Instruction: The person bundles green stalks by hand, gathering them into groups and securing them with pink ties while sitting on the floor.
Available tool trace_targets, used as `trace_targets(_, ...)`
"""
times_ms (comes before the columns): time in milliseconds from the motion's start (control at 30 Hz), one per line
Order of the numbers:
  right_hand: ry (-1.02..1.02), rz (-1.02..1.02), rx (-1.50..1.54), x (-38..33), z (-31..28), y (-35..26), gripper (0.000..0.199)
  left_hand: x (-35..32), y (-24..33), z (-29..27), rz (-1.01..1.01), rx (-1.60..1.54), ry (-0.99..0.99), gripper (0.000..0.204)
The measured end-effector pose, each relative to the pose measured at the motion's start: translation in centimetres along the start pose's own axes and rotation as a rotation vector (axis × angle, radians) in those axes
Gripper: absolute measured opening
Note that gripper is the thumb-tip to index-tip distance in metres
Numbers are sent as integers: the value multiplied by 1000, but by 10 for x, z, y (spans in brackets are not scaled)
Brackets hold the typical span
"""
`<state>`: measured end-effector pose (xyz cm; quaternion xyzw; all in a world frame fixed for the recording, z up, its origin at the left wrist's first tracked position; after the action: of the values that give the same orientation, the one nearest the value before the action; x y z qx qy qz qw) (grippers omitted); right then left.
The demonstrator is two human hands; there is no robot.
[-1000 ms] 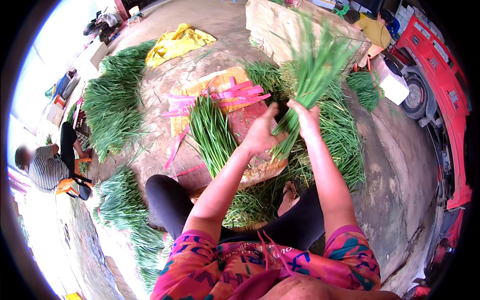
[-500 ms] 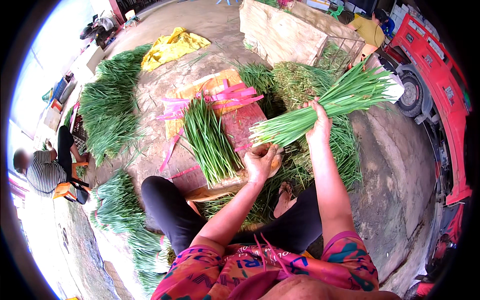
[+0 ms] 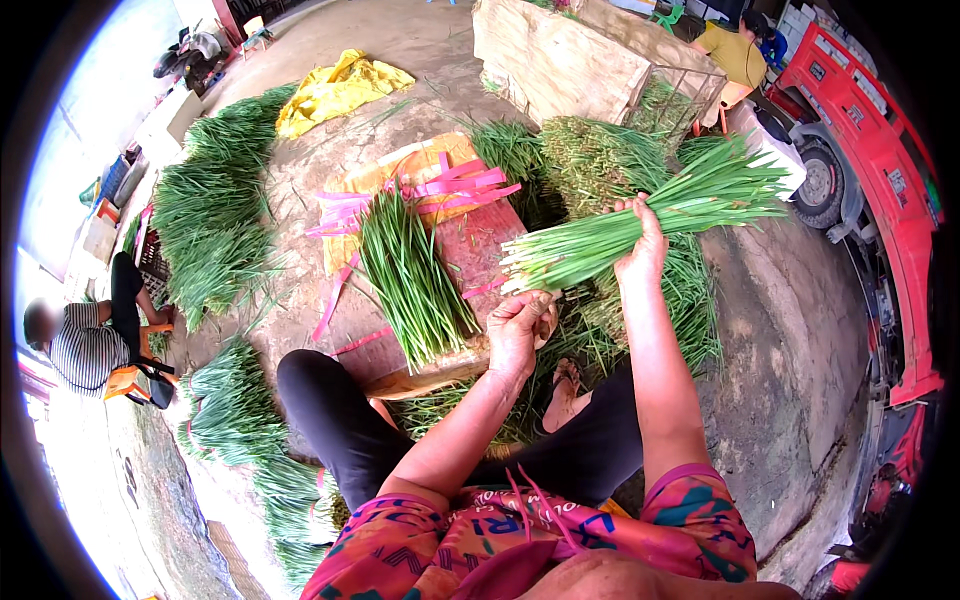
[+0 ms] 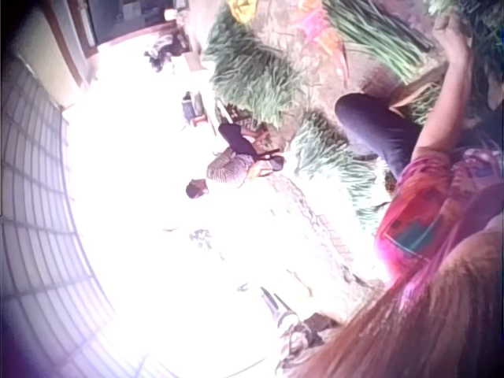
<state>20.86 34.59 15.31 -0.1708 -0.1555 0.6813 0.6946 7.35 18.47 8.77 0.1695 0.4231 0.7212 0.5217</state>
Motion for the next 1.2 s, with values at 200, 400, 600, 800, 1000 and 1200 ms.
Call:
trace_targets(200,-17,-35,-6,-1,3,-4,18,-22,5,27,-132,36,-392,6)
trace_targets(400,-115,-40,-46,-7,15,-5,22,9,33,-17,182,448,96,17)
trace_targets(600,-115,-2,-41,-21,26,11,22,31,17,-15,412,618,244,15)
trace_targets(800,-127,-37,-64,-10,14,6,19,29,11,-1,68,161,-62,8)
trace_targets(1000,-72,-44,-30,-4,9,-6,20,-18,13,17,-167,-50,-451,9)
trace_targets(1200,-28,-36,55,8,3,-20,19,-57,-1,13,-378,-186,-661,6)
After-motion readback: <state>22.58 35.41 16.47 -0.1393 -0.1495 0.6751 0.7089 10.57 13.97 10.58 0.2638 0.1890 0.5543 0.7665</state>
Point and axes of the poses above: each hand's wrist, its own x-axis towards the middle knuckle, its own z-axis out of the palm, y = z × x, the point moved 8 cm from there along x, towards the middle knuckle, and after that the axes turned 11 degrees about x, right-handed, at the moved point
